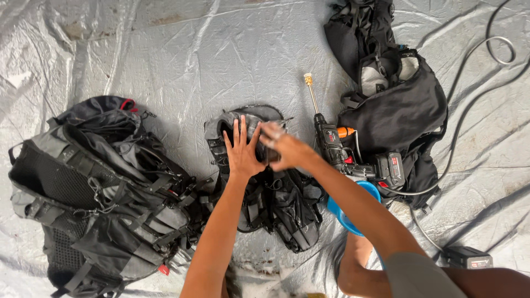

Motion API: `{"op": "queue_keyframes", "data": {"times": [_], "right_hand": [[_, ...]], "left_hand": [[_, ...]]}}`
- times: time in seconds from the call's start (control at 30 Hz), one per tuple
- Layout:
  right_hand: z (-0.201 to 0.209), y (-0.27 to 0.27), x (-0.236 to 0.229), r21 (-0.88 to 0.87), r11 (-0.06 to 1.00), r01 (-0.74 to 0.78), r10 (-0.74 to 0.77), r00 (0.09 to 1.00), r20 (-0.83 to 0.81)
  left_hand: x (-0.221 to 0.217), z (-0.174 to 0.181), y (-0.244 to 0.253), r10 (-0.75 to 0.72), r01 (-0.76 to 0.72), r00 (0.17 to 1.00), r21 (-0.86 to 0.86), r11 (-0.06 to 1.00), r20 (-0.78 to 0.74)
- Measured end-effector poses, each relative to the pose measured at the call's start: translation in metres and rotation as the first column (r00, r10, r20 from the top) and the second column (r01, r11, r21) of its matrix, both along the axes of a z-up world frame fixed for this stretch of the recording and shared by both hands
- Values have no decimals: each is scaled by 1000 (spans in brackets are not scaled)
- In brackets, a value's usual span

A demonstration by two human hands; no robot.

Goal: The person scrubs soap onto several black backpacks and gear bags laid out on a plastic tarp on the ground, using their hands and a dipper to apply water.

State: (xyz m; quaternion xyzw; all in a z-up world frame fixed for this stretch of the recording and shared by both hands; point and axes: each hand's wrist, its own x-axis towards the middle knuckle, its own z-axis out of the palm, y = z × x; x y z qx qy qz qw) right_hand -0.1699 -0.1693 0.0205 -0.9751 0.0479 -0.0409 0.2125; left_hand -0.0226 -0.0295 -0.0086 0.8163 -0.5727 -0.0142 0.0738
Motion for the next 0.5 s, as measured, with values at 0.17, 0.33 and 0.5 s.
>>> {"op": "queue_keyframes", "data": {"times": [0.17, 0.33, 0.5], "right_hand": [[14, -27, 19, 35, 933, 359, -359, 933, 7], [-21, 34, 2, 212, 977, 29, -56, 991, 122], [-27, 18, 0, 329, 935, 134, -273, 863, 425]], "left_hand": [[-10, 7, 19, 1, -28, 990, -185, 982, -142], [4, -3, 19, -77, 60, 993, -176, 983, -88], [11, -14, 21, -129, 115, 970, -79, 990, -206]]}}
